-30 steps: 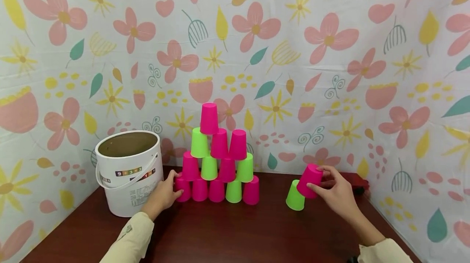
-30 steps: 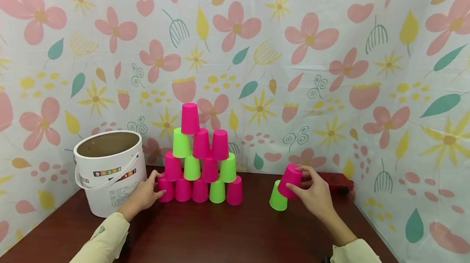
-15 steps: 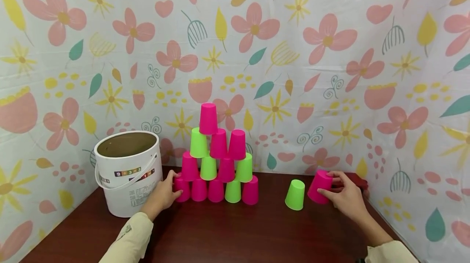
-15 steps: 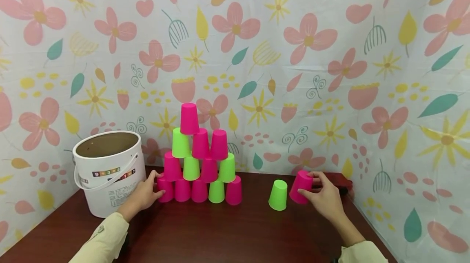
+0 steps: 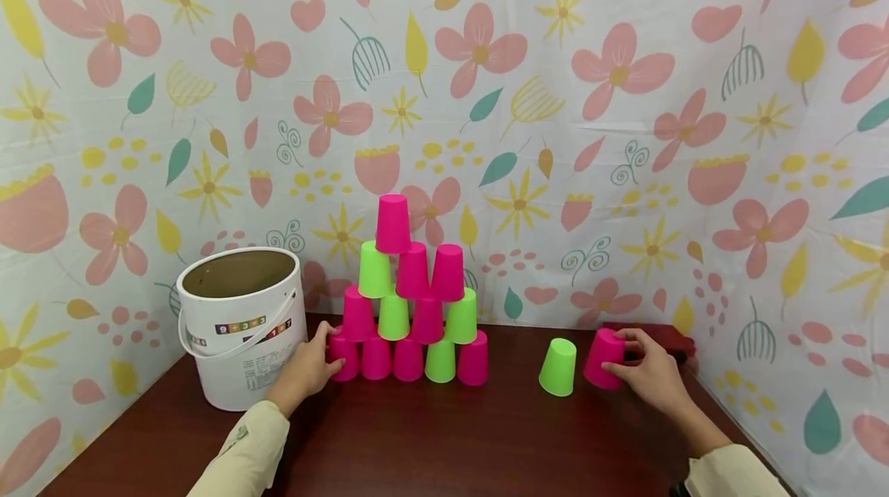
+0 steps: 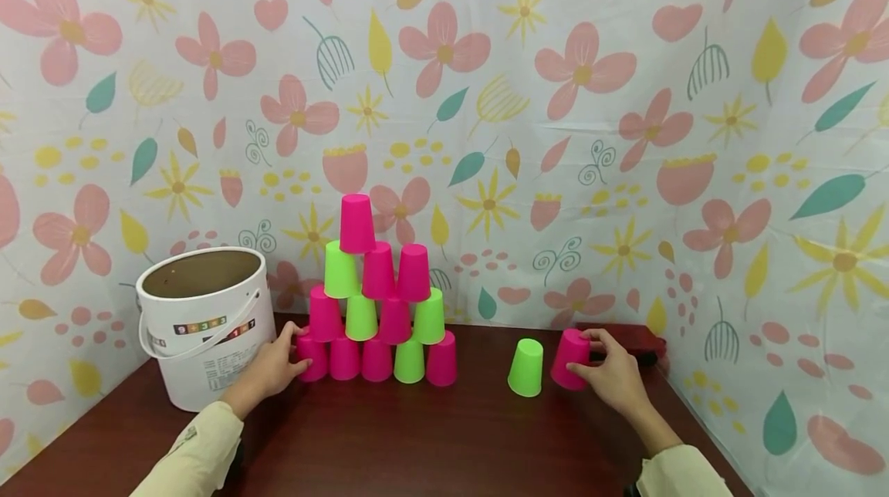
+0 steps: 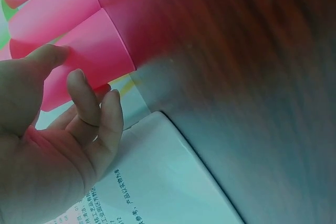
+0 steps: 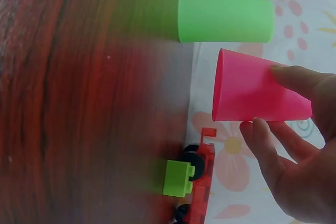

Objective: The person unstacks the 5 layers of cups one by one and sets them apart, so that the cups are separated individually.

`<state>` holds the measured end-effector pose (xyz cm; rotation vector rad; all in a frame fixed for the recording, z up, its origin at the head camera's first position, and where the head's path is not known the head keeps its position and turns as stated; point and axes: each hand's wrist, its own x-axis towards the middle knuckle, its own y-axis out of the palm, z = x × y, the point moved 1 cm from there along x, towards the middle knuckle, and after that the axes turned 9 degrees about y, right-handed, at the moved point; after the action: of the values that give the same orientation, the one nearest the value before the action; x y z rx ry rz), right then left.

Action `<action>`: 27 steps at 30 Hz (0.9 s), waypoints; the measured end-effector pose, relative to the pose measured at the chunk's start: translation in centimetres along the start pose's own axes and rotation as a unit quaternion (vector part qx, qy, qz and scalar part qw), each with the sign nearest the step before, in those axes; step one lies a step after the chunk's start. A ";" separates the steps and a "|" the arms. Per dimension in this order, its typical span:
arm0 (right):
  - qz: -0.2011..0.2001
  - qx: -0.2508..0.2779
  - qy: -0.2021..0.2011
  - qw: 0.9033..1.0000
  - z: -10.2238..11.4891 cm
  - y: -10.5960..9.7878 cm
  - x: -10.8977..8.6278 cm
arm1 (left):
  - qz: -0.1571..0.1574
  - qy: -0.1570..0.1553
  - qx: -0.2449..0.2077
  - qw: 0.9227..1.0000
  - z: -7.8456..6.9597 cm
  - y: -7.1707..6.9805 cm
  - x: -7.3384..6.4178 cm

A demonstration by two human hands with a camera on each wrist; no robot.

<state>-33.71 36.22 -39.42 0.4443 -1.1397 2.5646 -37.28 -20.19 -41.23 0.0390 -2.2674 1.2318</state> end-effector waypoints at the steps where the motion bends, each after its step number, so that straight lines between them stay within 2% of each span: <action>1: -0.001 -0.003 -0.003 1.000 0.0 0.2 0.1 | -0.001 0.003 0.001 1.000 0.0 0.0 0.1; 14: 0.056 0.008 0.043 0.997 -1.1 1.8 0.6 | 0.003 0.001 -0.001 1.000 0.0 -0.1 0.1; 27: 0.072 -0.010 0.055 0.996 -1.3 2.0 0.6 | 0.004 0.003 0.001 1.000 -0.1 0.0 -0.1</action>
<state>-35.24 36.00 -41.28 0.2211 -1.1967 2.6610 -37.13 -20.15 -41.28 0.0275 -2.2636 1.2354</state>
